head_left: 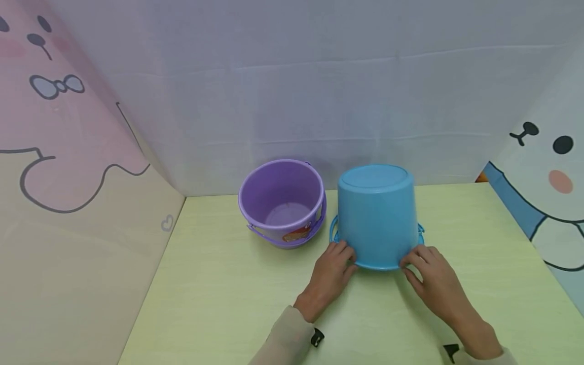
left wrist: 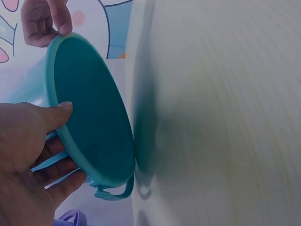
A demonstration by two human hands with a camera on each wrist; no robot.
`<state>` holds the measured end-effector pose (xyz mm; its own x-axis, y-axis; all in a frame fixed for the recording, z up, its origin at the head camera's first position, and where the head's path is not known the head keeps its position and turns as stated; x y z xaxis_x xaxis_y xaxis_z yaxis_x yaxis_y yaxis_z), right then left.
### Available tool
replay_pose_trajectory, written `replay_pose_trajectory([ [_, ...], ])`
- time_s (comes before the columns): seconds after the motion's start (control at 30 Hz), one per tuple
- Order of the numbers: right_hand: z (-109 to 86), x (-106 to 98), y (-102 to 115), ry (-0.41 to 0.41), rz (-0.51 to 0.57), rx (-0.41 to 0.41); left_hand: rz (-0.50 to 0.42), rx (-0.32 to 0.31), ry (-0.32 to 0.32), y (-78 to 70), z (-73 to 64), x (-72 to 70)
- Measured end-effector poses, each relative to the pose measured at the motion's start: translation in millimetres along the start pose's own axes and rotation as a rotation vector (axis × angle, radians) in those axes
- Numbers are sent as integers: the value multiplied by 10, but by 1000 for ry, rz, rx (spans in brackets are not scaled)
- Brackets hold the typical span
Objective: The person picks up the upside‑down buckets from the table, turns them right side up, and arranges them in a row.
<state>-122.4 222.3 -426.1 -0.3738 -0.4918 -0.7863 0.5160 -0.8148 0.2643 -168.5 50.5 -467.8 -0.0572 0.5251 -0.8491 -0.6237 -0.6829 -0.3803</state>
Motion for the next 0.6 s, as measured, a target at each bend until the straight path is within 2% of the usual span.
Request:
replay_pose_trajectory([
  [0.33,3,-78,-44,-73,55,-16,-67,-37,-5,53,-28,-52],
  [0.6,9,-132,-140,-119,98,25,-106,-51,-25,77,-37,-113],
])
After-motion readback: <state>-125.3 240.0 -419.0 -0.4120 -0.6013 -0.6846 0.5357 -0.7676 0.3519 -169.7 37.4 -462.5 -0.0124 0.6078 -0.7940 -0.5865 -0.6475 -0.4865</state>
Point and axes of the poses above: each hand's wrist, its own z-axis towards the middle knuckle, its own x-axis out of the palm, y = z × x, the point moved 10 cm from there along z, towards the middle knuckle
